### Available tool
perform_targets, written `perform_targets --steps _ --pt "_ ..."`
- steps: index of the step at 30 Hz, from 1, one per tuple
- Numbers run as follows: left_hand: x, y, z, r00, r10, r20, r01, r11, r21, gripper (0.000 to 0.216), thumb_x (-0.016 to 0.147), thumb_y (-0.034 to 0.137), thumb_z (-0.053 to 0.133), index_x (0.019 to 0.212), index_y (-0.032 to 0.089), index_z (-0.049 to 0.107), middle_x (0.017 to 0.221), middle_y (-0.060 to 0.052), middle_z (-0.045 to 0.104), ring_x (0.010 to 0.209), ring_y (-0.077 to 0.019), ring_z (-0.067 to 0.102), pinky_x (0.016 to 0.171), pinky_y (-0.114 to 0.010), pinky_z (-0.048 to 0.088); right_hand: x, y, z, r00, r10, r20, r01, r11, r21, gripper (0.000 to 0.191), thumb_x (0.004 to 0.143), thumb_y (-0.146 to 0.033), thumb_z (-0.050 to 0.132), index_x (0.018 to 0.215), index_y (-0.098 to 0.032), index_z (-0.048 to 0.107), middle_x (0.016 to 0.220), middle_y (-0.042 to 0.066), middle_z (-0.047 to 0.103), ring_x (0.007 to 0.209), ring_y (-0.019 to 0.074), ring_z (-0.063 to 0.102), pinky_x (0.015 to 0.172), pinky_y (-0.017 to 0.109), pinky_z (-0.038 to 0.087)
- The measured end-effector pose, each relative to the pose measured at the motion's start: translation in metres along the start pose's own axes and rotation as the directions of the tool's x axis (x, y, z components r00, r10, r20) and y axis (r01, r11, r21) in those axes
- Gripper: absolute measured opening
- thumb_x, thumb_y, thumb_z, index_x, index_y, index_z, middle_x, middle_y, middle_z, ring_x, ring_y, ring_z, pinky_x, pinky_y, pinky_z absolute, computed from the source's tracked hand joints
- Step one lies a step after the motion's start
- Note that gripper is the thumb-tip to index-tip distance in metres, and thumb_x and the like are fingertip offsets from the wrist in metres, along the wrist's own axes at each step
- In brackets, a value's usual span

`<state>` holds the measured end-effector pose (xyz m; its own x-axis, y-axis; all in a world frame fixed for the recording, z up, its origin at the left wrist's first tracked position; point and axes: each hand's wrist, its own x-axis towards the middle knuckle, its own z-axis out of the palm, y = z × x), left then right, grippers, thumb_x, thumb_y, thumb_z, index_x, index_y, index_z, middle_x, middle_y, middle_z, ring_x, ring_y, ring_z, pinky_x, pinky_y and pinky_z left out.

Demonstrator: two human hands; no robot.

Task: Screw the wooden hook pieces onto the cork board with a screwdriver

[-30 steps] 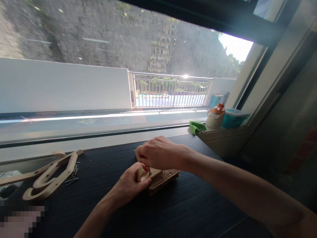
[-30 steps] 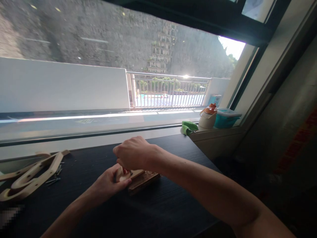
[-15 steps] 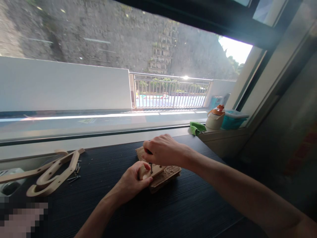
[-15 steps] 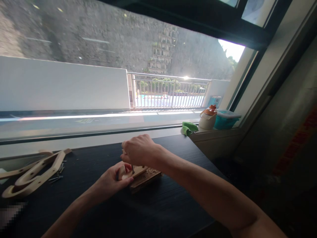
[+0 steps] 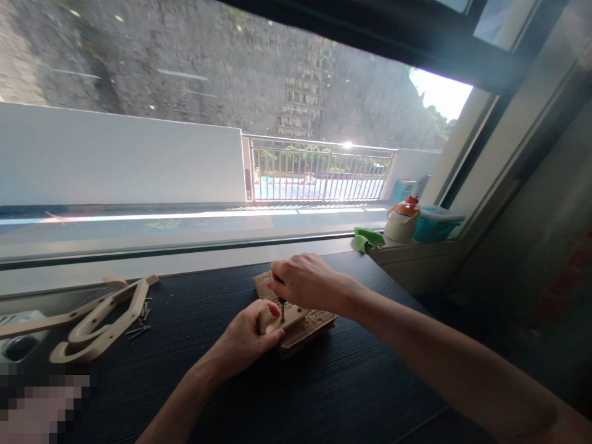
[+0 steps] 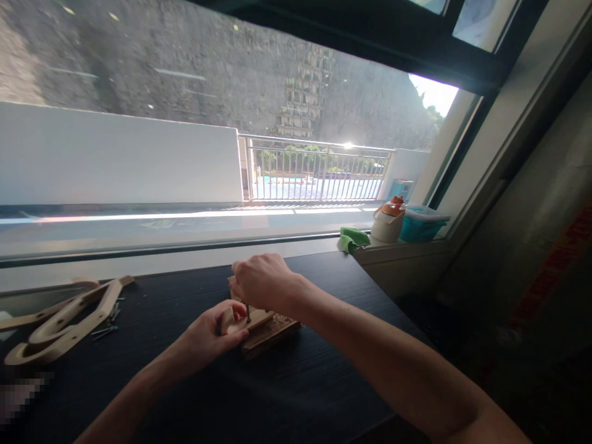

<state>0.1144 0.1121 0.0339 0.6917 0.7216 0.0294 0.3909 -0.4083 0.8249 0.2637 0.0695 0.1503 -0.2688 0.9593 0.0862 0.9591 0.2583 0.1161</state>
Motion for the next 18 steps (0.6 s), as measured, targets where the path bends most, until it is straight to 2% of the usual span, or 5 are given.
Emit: perform_targets --steps 6,11,18 --pt "0.001 0.002 -0.001 1.000 -0.002 0.014 0.002 1.000 -0.020 0.027 0.070 0.035 0.058 0.092 0.019 0.056 0.081 0.001 0.061 0.075 -0.0162 0.055 0.068 -0.025 0.042 -0.006 -0.009 -0.017 0.993 -0.071 0.090 0.072 0.997 -0.005 0.025 0.085 -0.030 0.044 0.099 -0.015 0.058 0.081 0.008 0.068 0.071 0.0194 0.062 0.058 0.027 0.036" --pt "0.000 0.001 -0.001 1.000 0.015 0.021 -0.015 1.000 -0.001 0.025 0.072 0.034 0.058 0.091 0.019 0.055 0.083 0.001 0.059 0.076 -0.0158 0.054 0.069 -0.025 0.042 -0.003 -0.001 -0.014 0.987 -0.135 0.089 0.132 0.990 0.040 0.023 0.085 -0.030 0.044 0.095 -0.017 0.059 0.082 0.007 0.067 0.072 0.0185 0.061 0.055 0.026 0.032" --pt "0.001 -0.003 0.000 1.000 0.017 -0.003 -0.017 1.000 -0.022 0.026 0.071 0.034 0.060 0.092 0.020 0.055 0.084 0.002 0.059 0.075 -0.0143 0.053 0.069 -0.024 0.042 -0.001 0.006 0.001 1.000 -0.016 0.022 0.015 0.999 0.030 0.031 0.087 -0.040 0.040 0.092 -0.016 0.059 0.079 0.009 0.067 0.071 0.0189 0.061 0.056 0.027 0.032"
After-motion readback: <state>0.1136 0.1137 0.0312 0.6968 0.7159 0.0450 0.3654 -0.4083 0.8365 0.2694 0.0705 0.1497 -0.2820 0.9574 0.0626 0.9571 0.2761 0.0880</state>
